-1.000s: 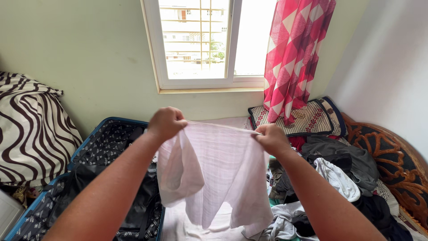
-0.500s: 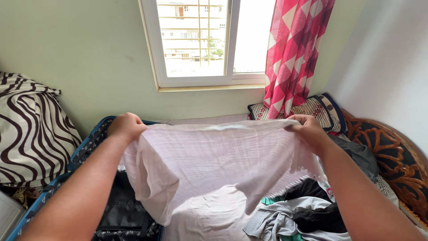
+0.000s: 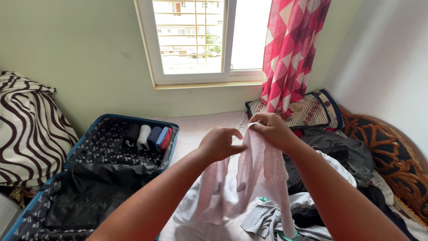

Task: The person picks up clothing items from a bed, folds them into small rectangular shapes or rolls them, and places them into an open suitcase.

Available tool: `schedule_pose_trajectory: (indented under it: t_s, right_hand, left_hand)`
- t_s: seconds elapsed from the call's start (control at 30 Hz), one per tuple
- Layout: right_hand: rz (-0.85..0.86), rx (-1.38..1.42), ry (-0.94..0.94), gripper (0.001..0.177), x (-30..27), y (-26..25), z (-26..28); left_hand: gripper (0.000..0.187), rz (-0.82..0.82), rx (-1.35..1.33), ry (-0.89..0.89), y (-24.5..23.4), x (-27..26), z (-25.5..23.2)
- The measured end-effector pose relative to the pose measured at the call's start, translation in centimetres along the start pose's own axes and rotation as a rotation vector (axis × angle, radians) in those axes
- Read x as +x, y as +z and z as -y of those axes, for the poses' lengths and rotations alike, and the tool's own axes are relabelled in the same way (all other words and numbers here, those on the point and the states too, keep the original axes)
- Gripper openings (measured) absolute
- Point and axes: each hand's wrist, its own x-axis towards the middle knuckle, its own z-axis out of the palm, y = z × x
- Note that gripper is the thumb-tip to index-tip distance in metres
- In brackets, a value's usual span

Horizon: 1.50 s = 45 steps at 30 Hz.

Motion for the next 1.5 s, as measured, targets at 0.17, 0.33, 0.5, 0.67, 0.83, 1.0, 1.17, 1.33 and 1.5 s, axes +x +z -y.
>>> schedule_pose_trajectory:
  t_s: [0.17, 0.33, 0.5, 0.67, 0.83, 1.0, 1.17, 1.33, 1.5]
  right_hand:
    - [-0.003, -0.043, -0.026, 0.018, -1.4, -0.6, 0.0]
    - [-0.19, -0.482, -0.285, 0.01, -4.0, -1.5, -1.9]
    - [-0.296, -0.626, -0.082, 0.009, -6.4, -2.2, -2.6]
    - [-0.303, -0.662, 0.14, 0.008, -7.9, -3.3, -3.7]
    - [-0.242, -0.293, 0.319, 0.018, -8.3, -4.9, -6.8]
    - [-0.276, -0.213, 0.024, 0.025, -9.1, -5.9, -9.3]
    - [-0.248, -0.103, 0.0, 0.024, -10.2, -6.2, -9.8]
    - [-0.271, 0.381, 0.13, 0.026, -10.4, -5.4, -10.2]
    - [-0.475, 0.587, 0.246, 0.019, -10.4, -3.8, -8.1]
  left_hand:
    - [0.024, -0.052, -0.124, 0.049, 1.3, 1.0, 1.2]
    - [0.02, -0.042, -0.106, -0.096, 0.8, 0.9, 0.9]
    - [0.023, -0.104, -0.011, -0.139, 0.8, 1.5, 0.6]
    - [0.025, -0.132, 0.03, -0.248, 1.0, 2.1, 2.0]
    - [0.027, -0.19, 0.065, -0.39, 1.0, 2.6, 3.9]
    - [0.028, -0.231, 0.049, -0.469, 0.9, 2.4, 4.7]
    - [0.028, -0.22, 0.011, -0.56, 1.5, 2.2, 5.5]
    - [0.025, -0.191, -0.159, -0.523, 2.8, 2.5, 7.9]
    - [0.031, -0.086, -0.728, -0.643, 2.3, 2.8, 9.1]
